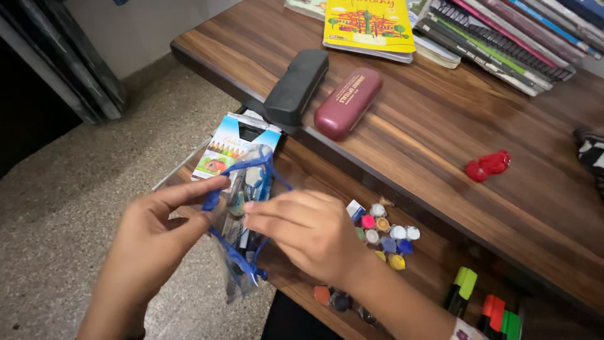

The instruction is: The person wipes a wooden desk with a striped cloth, then places various stationery items including a pencil sharpener, eraser, and tweezers into a blue mesh pouch. They also place a box of colored pencils and several paint pots into the pouch before zipping it closed.

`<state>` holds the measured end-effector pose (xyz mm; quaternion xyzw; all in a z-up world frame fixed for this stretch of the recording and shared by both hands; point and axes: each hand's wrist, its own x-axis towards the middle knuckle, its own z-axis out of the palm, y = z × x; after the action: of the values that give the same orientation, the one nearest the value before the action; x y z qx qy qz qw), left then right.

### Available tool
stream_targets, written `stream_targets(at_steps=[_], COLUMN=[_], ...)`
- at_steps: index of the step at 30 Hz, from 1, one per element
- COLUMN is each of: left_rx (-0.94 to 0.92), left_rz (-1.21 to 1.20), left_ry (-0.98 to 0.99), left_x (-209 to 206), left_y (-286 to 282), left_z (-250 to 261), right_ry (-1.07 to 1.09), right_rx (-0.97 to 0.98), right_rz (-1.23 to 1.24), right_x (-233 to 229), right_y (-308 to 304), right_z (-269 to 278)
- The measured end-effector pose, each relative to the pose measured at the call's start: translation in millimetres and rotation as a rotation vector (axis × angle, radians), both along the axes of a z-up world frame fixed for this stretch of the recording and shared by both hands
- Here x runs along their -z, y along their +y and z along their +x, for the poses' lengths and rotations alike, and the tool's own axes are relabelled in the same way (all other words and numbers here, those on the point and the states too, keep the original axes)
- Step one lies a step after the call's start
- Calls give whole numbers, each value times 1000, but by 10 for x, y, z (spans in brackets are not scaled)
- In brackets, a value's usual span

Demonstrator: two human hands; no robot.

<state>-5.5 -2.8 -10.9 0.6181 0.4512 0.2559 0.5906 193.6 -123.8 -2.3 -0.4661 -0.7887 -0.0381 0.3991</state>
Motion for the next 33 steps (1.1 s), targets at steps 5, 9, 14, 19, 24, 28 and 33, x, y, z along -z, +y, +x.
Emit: stream_targets(at_steps=[5,9,14,19,24,28,33], left_rx=[38,42,41,-15,-96,-204,-213], left_rz=[10,-4,-1,12,-49,-102,-62], left_ry=[-35,-38,-143,-116,-51,58,145], left_x=[105,135,105,48,45,-75,-283], left_y=[23,22,-28,-72,-59,-54,-55], left_z=[-15,-16,27,-1,-208,-301,-360], right_ry=[-181,-176,-67,168,342,297,184], right_rx=[147,196,227,437,612,611,513], right_rz=[71,12,-87,-80,-145,-231,-291], right_x=[104,182,202,214,285,348,425], right_y=[92,79,70,-76,-186,-181,-73], right_z=[-117,-166,-184,-203,-41,69,58])
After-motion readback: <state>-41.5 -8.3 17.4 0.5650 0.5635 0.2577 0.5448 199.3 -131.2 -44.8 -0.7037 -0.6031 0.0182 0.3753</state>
